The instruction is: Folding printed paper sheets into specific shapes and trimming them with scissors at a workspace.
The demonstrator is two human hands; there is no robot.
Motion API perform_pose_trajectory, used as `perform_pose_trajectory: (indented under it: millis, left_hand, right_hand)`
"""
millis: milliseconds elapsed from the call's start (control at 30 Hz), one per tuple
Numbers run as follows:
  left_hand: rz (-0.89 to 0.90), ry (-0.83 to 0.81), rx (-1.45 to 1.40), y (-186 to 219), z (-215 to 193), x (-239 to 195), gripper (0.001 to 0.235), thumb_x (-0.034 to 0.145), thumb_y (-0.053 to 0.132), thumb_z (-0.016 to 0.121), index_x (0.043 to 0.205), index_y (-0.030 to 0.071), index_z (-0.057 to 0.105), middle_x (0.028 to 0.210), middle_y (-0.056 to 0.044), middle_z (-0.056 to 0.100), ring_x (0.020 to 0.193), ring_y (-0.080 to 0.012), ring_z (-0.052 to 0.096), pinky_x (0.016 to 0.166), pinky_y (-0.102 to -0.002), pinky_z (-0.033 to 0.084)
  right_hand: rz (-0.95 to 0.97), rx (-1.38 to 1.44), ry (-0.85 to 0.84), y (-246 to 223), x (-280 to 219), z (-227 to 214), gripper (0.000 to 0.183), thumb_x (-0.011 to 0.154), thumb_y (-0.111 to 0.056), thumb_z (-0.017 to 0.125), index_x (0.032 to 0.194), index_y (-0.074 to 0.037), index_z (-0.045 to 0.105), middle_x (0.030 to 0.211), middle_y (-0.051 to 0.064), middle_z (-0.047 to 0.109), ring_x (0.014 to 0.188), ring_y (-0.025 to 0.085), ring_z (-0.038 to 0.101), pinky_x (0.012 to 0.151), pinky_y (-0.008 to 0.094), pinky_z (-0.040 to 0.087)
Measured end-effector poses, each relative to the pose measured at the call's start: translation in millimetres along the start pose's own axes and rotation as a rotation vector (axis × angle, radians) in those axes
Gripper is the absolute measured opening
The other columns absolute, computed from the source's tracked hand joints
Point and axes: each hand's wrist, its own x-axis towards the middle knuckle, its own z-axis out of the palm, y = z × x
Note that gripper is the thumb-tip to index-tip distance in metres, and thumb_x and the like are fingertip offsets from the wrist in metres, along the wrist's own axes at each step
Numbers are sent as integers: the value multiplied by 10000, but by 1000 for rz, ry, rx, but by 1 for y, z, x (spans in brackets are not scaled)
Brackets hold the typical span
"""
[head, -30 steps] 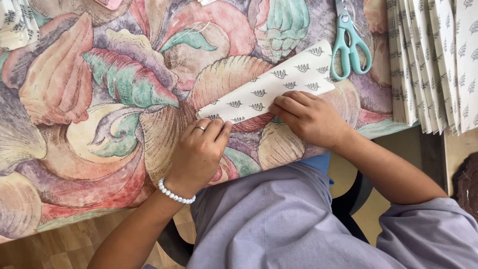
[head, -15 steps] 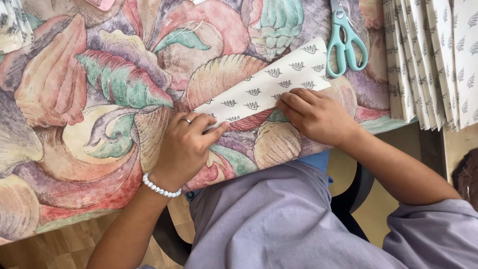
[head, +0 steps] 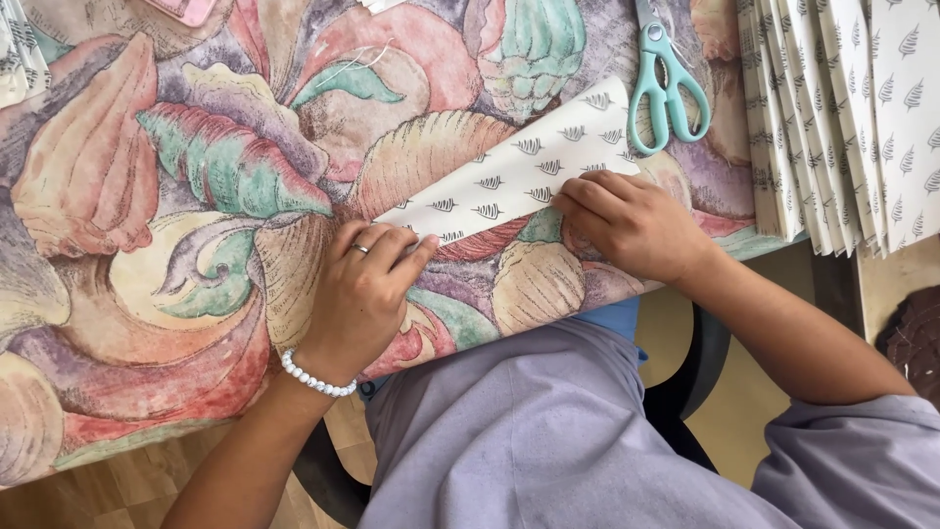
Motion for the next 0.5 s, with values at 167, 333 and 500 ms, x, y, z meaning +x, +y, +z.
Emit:
perform_pose_trajectory:
  millis: [167, 333, 500]
  left_hand:
    - [-33, 25, -35, 1, -1, 2, 299, 936, 9, 540, 1173, 64, 715, 1063, -109, 640, 1080, -276, 639, 1102, -474, 426]
    - [-33, 39, -32, 3, -2, 4, 291, 968, 33, 519, 1175, 71, 720, 1135, -122, 653, 1098, -281, 646, 1116, -482, 422]
    - [43, 27, 144, 14, -12, 9, 272, 1001, 35, 508, 1164, 64, 723, 1182, -166, 688, 1070, -287, 657, 1120, -546, 413]
  right_hand:
    - [3, -32, -11, -1, -1, 0, 271, 1090, -81, 478, 972, 26, 697, 938, 166, 625, 878, 302, 677, 812, 363, 585]
    - [-1, -22, -7, 0, -3, 4, 294, 1096, -104, 457, 982, 23, 696, 938, 164, 617, 879, 301, 676, 807, 365, 582]
    - [36, -12, 13, -1, -4, 8, 270, 1098, -139, 494, 982, -5, 697, 941, 138, 624, 878, 279, 683, 804, 343, 578]
